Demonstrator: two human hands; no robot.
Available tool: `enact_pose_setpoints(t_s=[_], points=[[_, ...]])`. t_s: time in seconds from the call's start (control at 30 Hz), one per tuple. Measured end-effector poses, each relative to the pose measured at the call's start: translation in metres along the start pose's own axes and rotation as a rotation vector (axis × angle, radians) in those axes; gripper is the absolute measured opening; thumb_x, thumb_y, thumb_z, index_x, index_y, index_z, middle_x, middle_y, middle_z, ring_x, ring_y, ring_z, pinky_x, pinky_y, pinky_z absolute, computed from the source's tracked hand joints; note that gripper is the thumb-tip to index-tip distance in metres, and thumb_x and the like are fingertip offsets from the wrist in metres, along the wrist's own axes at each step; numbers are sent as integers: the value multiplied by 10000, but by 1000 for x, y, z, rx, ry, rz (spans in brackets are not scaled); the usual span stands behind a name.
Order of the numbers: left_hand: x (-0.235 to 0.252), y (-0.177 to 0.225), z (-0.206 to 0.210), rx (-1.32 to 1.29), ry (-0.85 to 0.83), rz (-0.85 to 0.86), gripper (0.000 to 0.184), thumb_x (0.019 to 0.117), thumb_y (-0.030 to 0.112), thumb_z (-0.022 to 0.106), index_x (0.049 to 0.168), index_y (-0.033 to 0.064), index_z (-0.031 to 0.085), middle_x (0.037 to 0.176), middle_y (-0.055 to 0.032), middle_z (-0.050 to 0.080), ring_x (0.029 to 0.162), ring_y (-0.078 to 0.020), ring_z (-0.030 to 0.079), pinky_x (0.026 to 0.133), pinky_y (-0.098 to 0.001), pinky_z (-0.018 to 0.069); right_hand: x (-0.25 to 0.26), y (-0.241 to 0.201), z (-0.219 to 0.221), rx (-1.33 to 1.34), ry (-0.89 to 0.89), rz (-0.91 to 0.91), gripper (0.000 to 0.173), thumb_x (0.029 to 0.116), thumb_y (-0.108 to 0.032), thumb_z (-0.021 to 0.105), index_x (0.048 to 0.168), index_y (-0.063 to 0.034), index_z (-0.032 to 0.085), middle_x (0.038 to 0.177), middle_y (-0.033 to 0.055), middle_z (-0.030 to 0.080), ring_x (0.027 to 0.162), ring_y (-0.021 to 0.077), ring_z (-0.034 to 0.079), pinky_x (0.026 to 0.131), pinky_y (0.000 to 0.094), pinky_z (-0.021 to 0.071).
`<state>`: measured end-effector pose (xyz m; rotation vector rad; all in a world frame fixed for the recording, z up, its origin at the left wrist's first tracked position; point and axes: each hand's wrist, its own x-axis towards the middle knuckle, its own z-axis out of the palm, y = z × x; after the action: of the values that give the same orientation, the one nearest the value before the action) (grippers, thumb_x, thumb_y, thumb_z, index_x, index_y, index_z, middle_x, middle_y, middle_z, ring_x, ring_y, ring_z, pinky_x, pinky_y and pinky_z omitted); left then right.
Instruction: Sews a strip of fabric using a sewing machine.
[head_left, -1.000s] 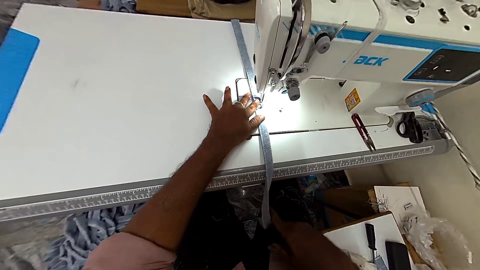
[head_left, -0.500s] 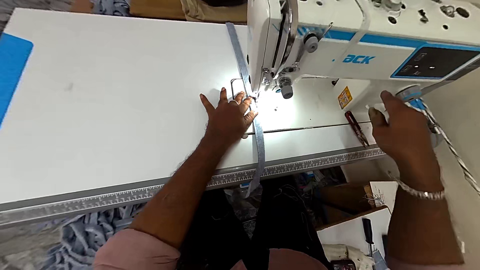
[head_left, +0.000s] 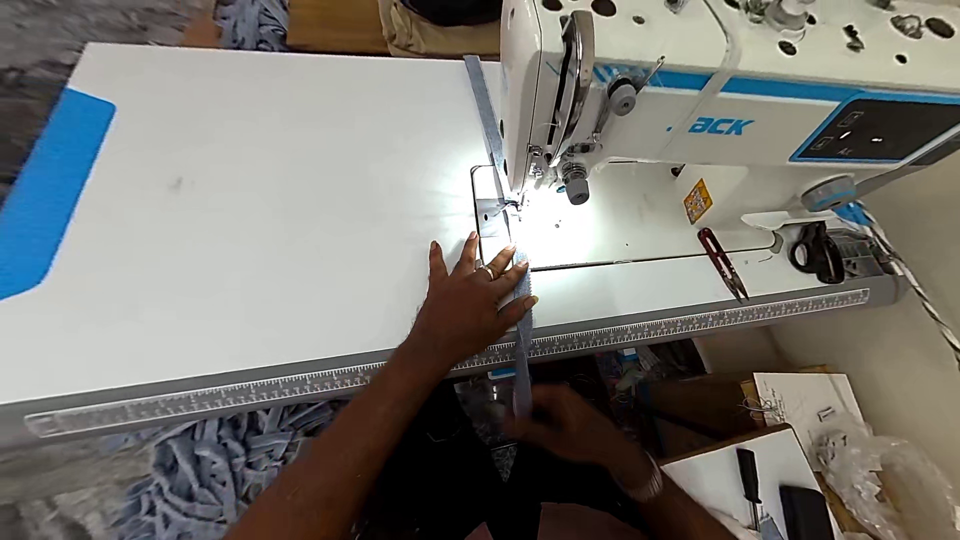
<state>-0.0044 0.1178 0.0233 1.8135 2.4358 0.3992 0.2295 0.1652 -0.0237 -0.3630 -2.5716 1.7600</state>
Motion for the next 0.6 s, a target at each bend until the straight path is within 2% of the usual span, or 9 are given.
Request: enact_pose_setpoints(t_s=[0.07, 0.1, 0.17, 0.2, 0.27, 0.37, 0.4, 0.47, 0.6], points=[[-1, 0, 1, -2, 1, -7, 668, 1006, 728, 278, 1503, 365, 539, 1605, 61, 457, 1560, -393, 233, 1154, -804, 69, -46, -41, 19, -554, 56, 13, 360, 1018, -453, 569, 1031, -139, 745, 972, 24, 744, 985, 191, 701, 985, 531, 483], [-1, 0, 2, 0, 4, -6, 679, 999, 739, 277, 1499, 364, 543, 1606, 62, 456, 1559, -392, 235, 1152, -805, 74, -67, -62, 28, -687, 5, 54, 383, 1022, -442, 552, 1157, -137, 741, 1052, 49, 762, 1081, 256, 705, 1036, 623, 435], [-1, 0, 1, 2, 8, -1, 705, 982, 760, 289, 1493, 352, 554, 1605, 54, 458, 1557, -398, 237, 1146, -809, 77, -90, -86, 31, -629, -257, 202, 484, 1069, -418, 469, 1402, -97, 610, 1289, 102, 702, 1319, 358, 578, 1123, 738, 270], [-1, 1, 0, 5, 4, 3, 717, 969, 771, 302, 1490, 349, 558, 1604, 51, 459, 1556, -402, 237, 1145, -813, 81, -90, -79, 24, -561, -286, 241, 501, 1056, -454, 486, 1396, -107, 608, 1314, 99, 685, 1326, 355, 567, 1112, 728, 314], [-1, 3, -1, 7, -13, 12, 737, 952, 785, 317, 1492, 344, 555, 1614, 50, 444, 1562, -409, 212, 1140, -818, 70, -74, -42, -3, -341, -92, 265, 514, 972, -512, 624, 1346, -160, 650, 1201, 45, 716, 1131, 222, 678, 968, 547, 550], [-11, 5, -1, 2, -14, 29, 719, 962, 760, 331, 1494, 334, 557, 1614, 42, 446, 1562, -423, 199, 1135, -827, 57, -23, 11, -28, 205, -3, 224, 665, 958, -345, 705, 1536, -139, 449, 1437, 78, 581, 1263, 170, 611, 1044, 393, 544], [-12, 6, -1, 6, -15, 37, 705, 969, 749, 328, 1497, 339, 552, 1617, 47, 440, 1563, -423, 197, 1137, -825, 58, -8, 20, -27, 330, 0, 176, 603, 961, -262, 703, 1495, -93, 480, 1413, 95, 591, 1242, 165, 619, 1030, 368, 547], [-14, 7, 2, 8, -1, 38, 682, 983, 737, 316, 1490, 350, 558, 1612, 55, 448, 1562, -418, 204, 1142, -818, 65, 16, 27, -16, 452, -17, 73, 351, 991, -168, 661, 1312, -29, 628, 1217, 81, 685, 1061, 119, 671, 938, 322, 570], [-15, 8, 1, 5, -7, 21, 657, 1002, 718, 300, 1492, 361, 552, 1612, 68, 445, 1564, -408, 206, 1149, -807, 62, 27, 34, 4, 506, 5, -10, 248, 1049, -216, 578, 1145, -31, 713, 1098, 58, 729, 970, 110, 680, 876, 307, 566]])
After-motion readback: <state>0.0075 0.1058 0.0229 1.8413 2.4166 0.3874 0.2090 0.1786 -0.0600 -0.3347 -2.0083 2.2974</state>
